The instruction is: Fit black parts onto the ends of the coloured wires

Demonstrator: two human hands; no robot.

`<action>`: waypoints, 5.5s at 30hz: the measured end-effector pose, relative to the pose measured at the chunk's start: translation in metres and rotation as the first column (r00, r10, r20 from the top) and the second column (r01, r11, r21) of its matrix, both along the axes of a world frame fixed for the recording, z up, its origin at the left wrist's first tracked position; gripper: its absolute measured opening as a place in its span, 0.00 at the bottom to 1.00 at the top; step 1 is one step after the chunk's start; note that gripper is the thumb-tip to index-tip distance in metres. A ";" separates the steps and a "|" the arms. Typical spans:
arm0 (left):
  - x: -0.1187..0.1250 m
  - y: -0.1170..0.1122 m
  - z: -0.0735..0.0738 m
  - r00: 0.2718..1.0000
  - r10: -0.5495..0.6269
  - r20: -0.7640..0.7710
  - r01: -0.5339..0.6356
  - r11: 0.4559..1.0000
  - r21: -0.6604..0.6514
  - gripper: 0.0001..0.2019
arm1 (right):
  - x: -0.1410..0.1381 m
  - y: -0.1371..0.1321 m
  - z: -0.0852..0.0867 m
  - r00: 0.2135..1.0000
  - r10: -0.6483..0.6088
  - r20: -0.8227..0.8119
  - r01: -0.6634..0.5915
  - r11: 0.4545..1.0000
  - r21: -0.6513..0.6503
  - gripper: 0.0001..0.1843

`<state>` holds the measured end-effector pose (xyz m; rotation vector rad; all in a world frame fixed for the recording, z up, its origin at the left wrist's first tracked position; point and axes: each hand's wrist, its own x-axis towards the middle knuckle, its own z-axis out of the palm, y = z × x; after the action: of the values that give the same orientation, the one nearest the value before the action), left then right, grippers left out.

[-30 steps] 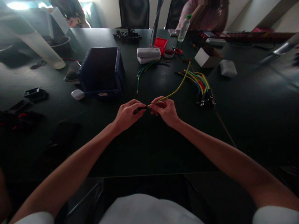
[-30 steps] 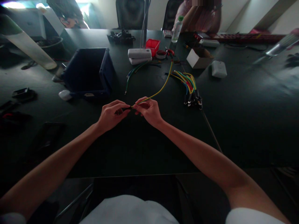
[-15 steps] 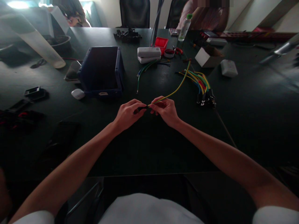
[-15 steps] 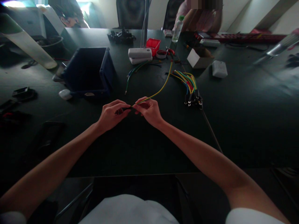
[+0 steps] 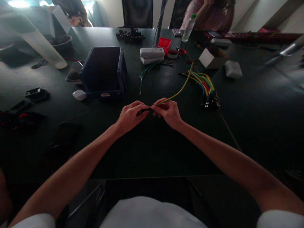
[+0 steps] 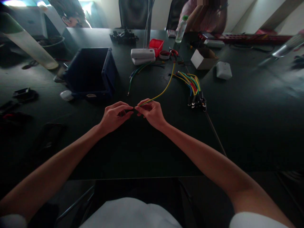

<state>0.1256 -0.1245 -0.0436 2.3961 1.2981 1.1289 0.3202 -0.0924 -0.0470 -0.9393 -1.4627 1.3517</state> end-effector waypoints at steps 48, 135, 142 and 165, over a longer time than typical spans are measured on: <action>-0.001 0.000 -0.002 1.000 -0.026 -0.005 0.026 1.000 0.010 0.10 | 0.000 0.002 -0.004 0.998 0.053 -0.018 -0.052 0.997 0.052 0.12; -0.002 0.001 0.000 0.999 -0.013 -0.045 0.012 0.999 -0.043 0.12 | 0.003 0.002 -0.001 0.999 0.027 -0.023 -0.028 0.999 -0.021 0.12; -0.003 0.002 -0.001 0.999 -0.024 -0.037 0.022 0.999 -0.038 0.12 | 0.004 0.002 0.000 0.999 0.041 -0.030 -0.042 0.998 -0.040 0.11; -0.003 0.002 0.001 0.997 -0.081 0.019 0.083 0.983 -0.162 0.14 | 0.001 0.001 0.003 0.999 -0.038 0.015 0.038 0.999 -0.005 0.14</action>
<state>0.1228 -0.1223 -0.0422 2.2976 1.2254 0.9739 0.3211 -0.0915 -0.0442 -0.9782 -1.4465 1.3244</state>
